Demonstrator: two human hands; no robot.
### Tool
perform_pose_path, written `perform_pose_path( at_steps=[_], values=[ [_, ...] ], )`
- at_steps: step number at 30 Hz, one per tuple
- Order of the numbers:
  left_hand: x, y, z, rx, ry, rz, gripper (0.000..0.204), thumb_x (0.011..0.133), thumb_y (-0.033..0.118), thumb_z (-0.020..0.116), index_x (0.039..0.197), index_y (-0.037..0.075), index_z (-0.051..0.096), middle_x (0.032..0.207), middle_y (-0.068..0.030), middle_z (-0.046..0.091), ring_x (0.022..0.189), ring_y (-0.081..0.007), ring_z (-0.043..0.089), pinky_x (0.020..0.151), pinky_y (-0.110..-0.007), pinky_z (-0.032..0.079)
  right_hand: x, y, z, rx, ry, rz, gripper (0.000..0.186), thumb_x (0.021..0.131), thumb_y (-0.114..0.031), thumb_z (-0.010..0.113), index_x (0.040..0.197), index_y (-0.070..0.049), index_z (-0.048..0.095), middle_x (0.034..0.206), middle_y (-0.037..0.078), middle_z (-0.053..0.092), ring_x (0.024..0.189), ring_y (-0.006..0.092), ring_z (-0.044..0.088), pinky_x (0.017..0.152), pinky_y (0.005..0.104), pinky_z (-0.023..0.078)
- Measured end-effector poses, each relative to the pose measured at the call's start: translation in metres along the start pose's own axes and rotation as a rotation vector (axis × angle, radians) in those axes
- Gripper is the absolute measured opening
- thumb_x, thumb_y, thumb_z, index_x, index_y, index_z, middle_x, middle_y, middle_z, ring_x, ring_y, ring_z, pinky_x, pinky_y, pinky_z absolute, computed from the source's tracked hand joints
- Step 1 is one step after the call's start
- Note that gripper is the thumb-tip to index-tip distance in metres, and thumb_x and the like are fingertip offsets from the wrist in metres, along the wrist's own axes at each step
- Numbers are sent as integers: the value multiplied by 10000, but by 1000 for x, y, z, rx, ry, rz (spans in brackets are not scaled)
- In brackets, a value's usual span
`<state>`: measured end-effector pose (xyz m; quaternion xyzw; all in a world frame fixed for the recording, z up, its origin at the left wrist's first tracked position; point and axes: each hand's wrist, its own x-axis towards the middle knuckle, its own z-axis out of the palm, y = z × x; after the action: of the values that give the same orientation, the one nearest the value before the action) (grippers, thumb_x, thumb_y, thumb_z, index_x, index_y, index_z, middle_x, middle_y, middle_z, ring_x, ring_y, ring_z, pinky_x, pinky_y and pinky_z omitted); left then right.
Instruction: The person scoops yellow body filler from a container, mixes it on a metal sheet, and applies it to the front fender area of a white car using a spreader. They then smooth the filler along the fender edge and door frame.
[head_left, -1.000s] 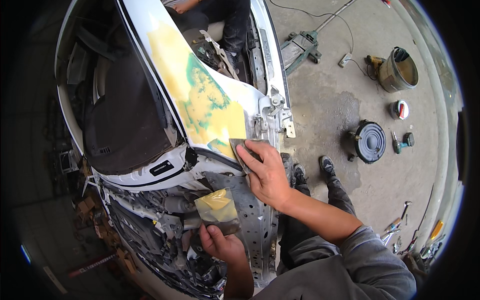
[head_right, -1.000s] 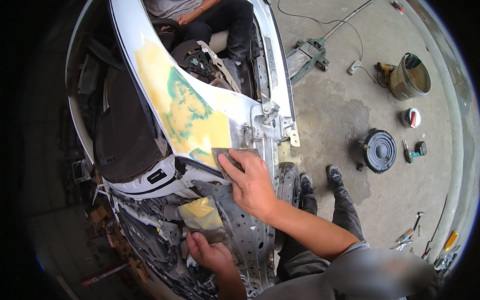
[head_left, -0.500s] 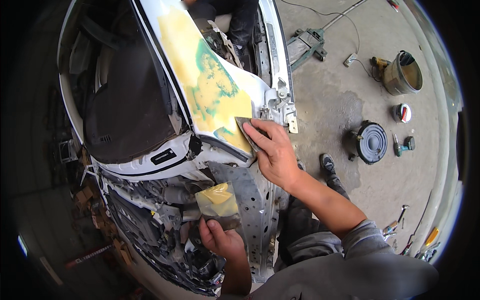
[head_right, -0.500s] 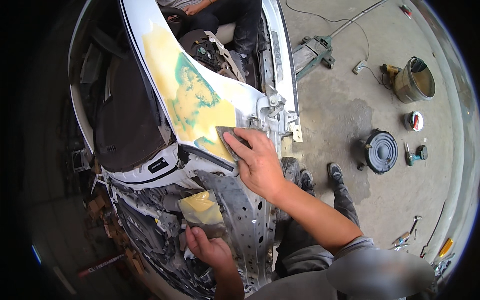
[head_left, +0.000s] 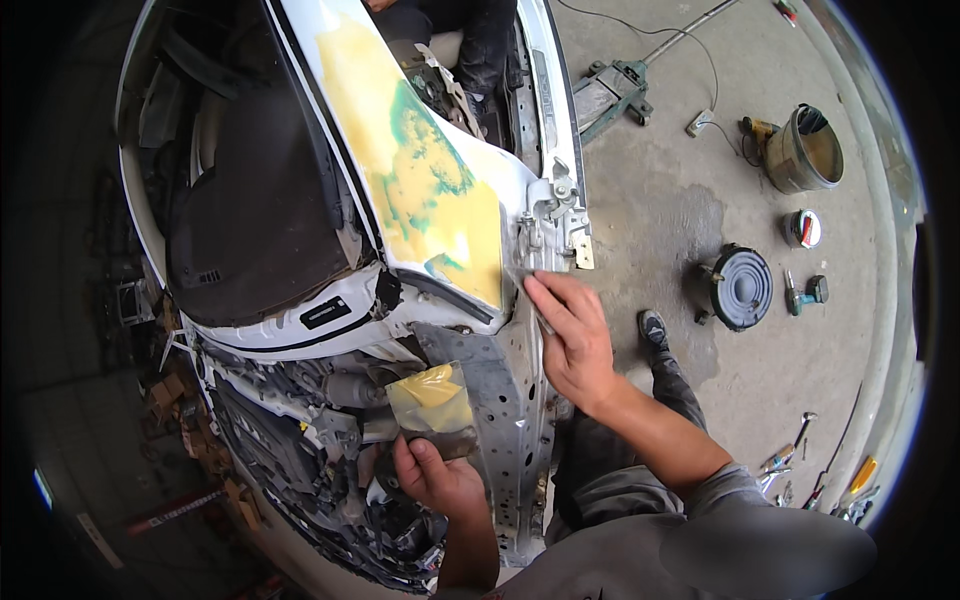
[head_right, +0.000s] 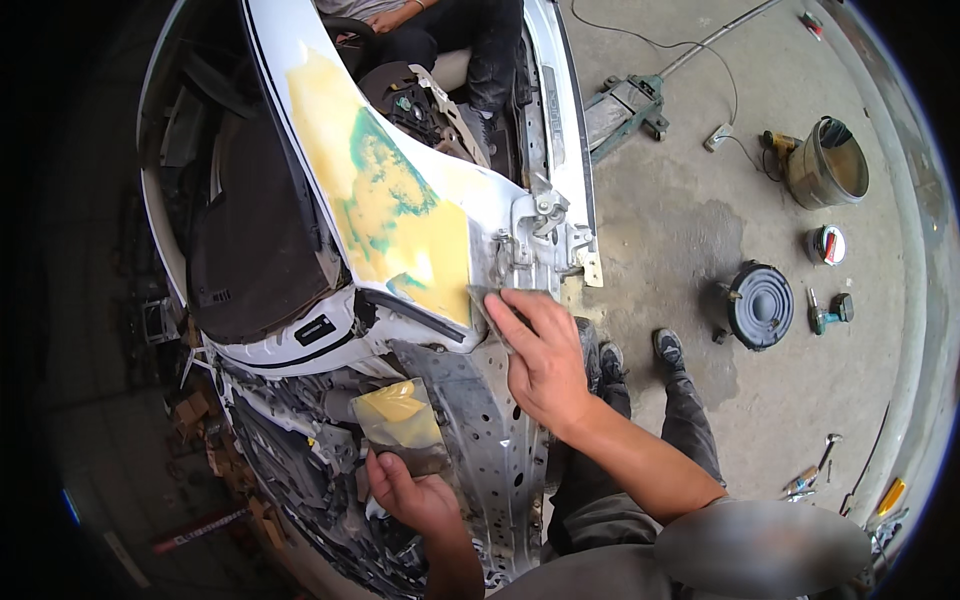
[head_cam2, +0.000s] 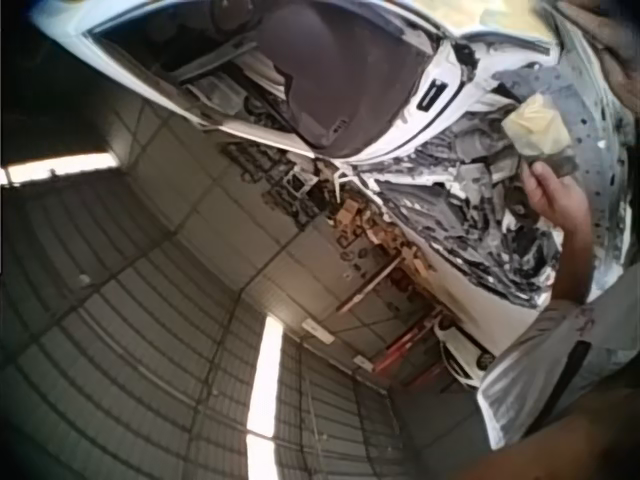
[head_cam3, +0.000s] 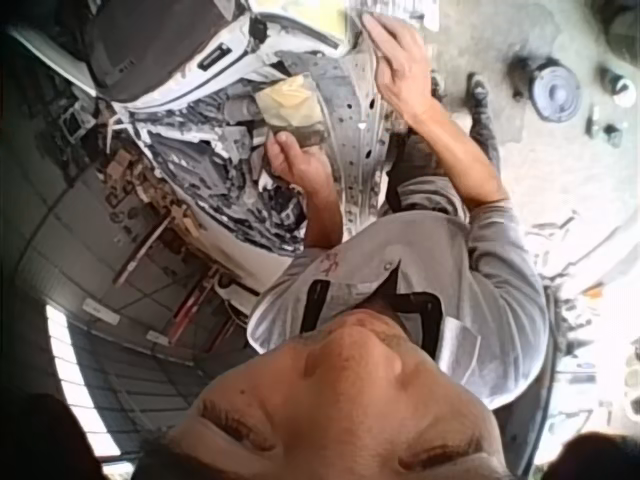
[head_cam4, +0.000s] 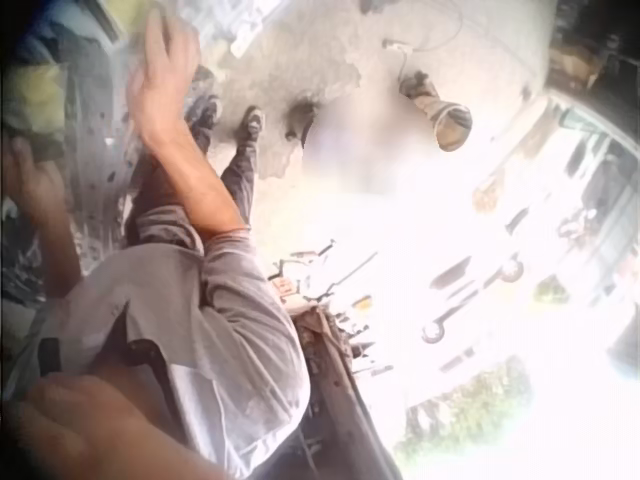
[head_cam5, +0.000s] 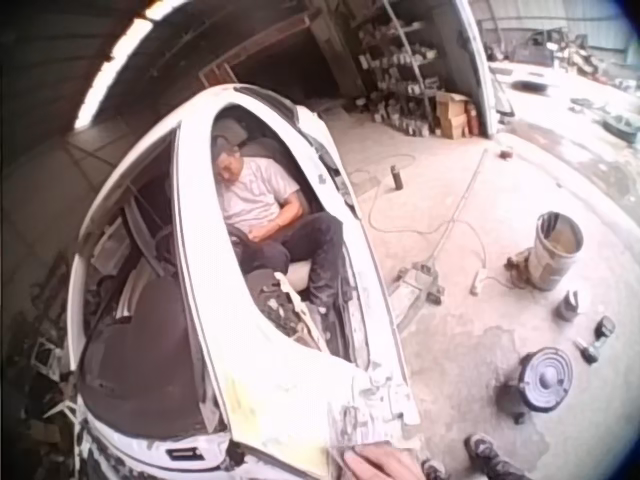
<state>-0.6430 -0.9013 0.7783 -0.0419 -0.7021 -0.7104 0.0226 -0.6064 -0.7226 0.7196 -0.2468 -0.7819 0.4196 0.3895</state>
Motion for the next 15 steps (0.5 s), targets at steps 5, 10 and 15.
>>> perform_pose_path(
  at_steps=[5, 10, 15],
  values=[
    [-2, 0, -1, -1, -16, 28, 297, 934, 143, 486, 1121, -85, 518, 1081, -151, 573, 963, -210, 566, 869, -339, 470, 63, 6, 9, 49, 0, 13, 516, 691, 87, 512, 1182, -57, 578, 1116, 149, 568, 1008, 332, 518, 887, 403, 412],
    [-3, 2, -6, -12, -8, 14, 302, 935, 146, 484, 1128, -85, 515, 1080, -151, 573, 967, -217, 566, 871, -348, 472, 43, 2, 13, 57, -111, -115, 538, 665, 92, 515, 1168, -79, 597, 1138, 139, 557, 1041, 325, 515, 897, 407, 406],
    [-2, 0, -7, -3, -21, 6, 299, 936, 149, 483, 1127, -79, 514, 1092, -156, 570, 972, -219, 566, 870, -350, 474, -12, -3, 17, 30, -152, -150, 599, 627, 67, 548, 1196, -117, 585, 1202, 122, 525, 1084, 328, 499, 918, 426, 391]
  ],
)
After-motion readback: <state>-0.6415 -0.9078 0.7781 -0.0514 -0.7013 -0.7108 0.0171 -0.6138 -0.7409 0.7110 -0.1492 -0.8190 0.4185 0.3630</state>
